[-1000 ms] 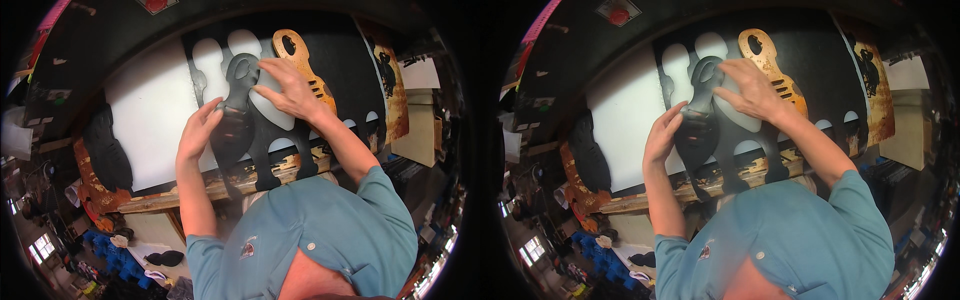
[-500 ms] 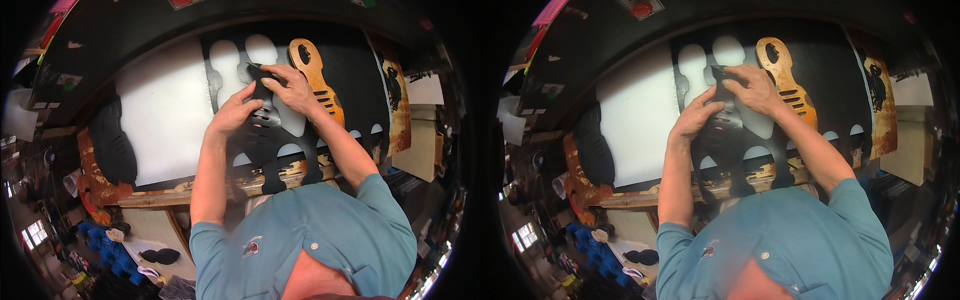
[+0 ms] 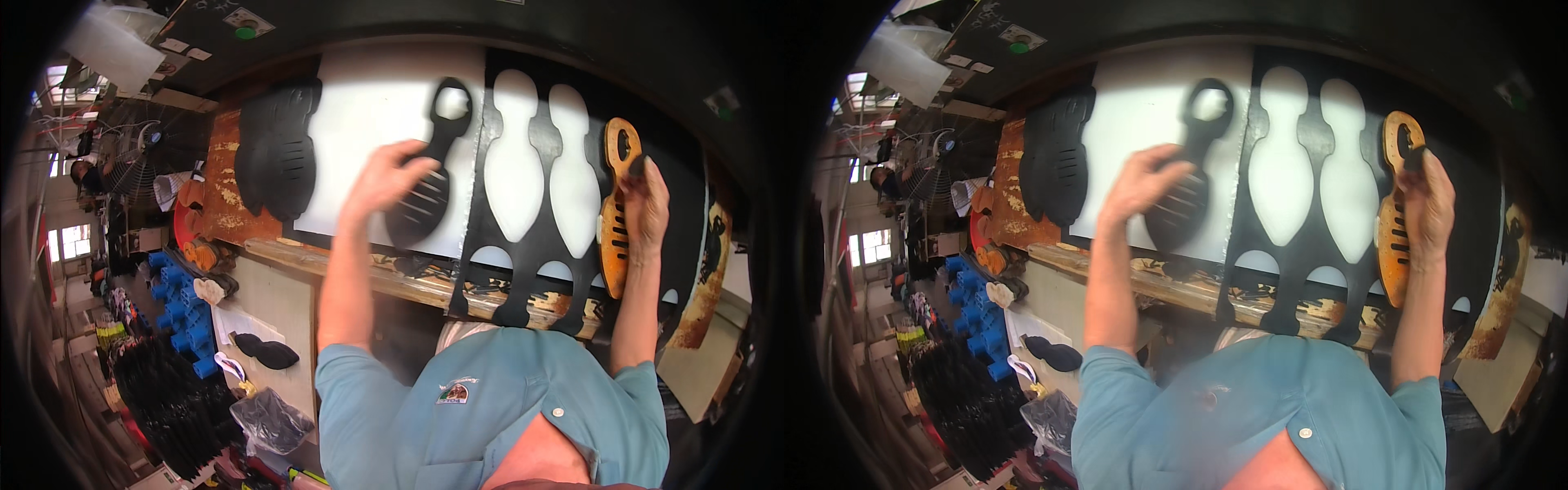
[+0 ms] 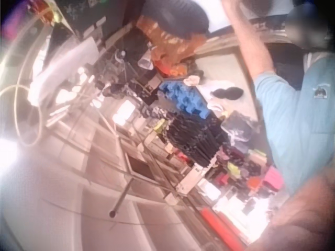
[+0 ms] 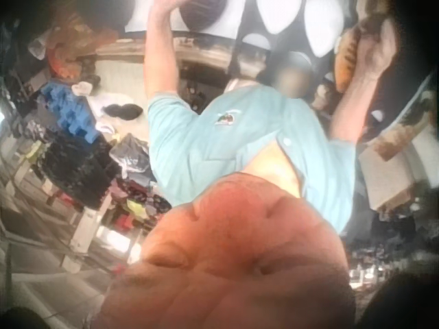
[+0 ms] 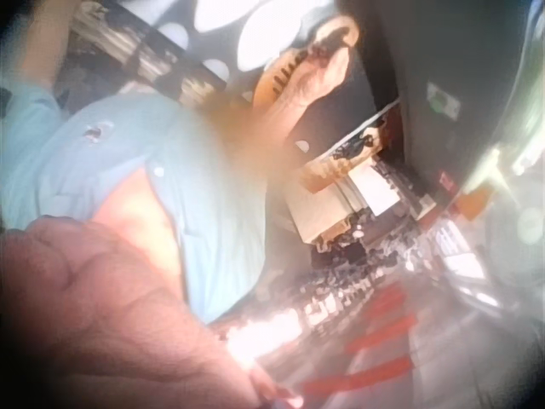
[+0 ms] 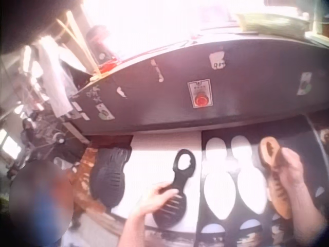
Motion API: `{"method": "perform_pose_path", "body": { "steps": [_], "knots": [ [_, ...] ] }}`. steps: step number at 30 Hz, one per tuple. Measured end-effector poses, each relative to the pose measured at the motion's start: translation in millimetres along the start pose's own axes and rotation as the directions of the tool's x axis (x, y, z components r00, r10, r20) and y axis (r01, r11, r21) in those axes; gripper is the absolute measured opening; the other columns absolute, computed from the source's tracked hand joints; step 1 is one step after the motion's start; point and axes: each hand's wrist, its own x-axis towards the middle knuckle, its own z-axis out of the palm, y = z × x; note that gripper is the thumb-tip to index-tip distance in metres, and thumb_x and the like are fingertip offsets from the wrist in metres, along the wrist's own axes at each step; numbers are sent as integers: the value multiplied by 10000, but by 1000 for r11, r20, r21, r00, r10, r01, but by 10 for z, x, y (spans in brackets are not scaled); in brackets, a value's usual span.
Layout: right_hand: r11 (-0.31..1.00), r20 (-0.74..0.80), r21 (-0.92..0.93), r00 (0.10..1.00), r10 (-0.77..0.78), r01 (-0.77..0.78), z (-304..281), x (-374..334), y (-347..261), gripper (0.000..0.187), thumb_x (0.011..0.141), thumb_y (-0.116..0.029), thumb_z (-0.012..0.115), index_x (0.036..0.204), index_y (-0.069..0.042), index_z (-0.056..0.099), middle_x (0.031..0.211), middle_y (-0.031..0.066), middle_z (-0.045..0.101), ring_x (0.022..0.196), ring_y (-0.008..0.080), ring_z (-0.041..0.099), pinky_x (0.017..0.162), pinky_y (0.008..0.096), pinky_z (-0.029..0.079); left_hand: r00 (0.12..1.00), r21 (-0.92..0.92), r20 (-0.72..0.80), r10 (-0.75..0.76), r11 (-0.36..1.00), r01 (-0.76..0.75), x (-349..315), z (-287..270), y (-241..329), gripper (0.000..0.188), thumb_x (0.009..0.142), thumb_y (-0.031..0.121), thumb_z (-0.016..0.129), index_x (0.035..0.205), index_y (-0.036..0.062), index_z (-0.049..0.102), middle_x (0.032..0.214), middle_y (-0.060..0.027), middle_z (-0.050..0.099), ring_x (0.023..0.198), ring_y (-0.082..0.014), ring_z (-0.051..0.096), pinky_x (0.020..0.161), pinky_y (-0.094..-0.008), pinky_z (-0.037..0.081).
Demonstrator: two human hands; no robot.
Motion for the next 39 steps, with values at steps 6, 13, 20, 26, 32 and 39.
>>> {"method": "perform_pose_path", "body": {
  "steps": [6,13,20,26,32,39],
  "knots": [
    [890,-245,-407,914,-324,206,-1287,77,-218,260,1083,-261,702,1243,-65,762,901,-41,686,774,55,593,716,242,466,837,500,-536,115,841,204,219,-1642,-603,566,894,324,823,1337,-16,725,1352,-239,719,1279,-351,695,1102,-394,529],
    [-24,-117,-982,705,-700,-187,-2218,-130,-911,620,1095,-481,599,1449,27,620,1353,219,692,1263,358,654,1087,415,491,646,560,-720,252,762,327,316,-1444,-807,539,989,302,729,1429,3,645,1465,-250,609,1358,-432,579,1146,-492,474],
    [46,133,-989,975,-177,143,-346,-1137,-38,959,744,-339,886,1550,13,503,1562,279,477,1372,380,552,1126,443,491,837,245,-70,542,823,-512,23,1510,179,545,1018,200,722,1505,-1,582,1620,-258,496,1549,-393,425,1268,-463,348],
    [21,250,-965,937,-244,263,-92,-1036,-117,909,624,-308,875,1419,53,625,1518,295,503,1270,439,562,1093,472,494,750,540,147,645,583,-607,-124,2319,351,869,885,437,846,1523,-39,497,1642,-311,405,1543,-548,326,1251,-651,285],
    [114,230,-954,922,-312,276,-53,-859,-135,817,630,-312,857,1348,42,692,1471,302,528,1235,433,566,1077,483,502,759,532,131,638,600,-597,-151,2017,128,909,842,401,895,1519,-50,488,1641,-294,425,1540,-539,346,1245,-645,297],
    [-22,263,-963,914,-310,270,34,-736,131,807,637,-327,836,1347,33,700,1467,315,484,1206,459,542,1041,521,508,768,506,108,632,630,-589,-184,2044,141,902,833,367,909,1516,-46,488,1640,-301,422,1543,-544,340,1235,-670,292]
  ]
}}
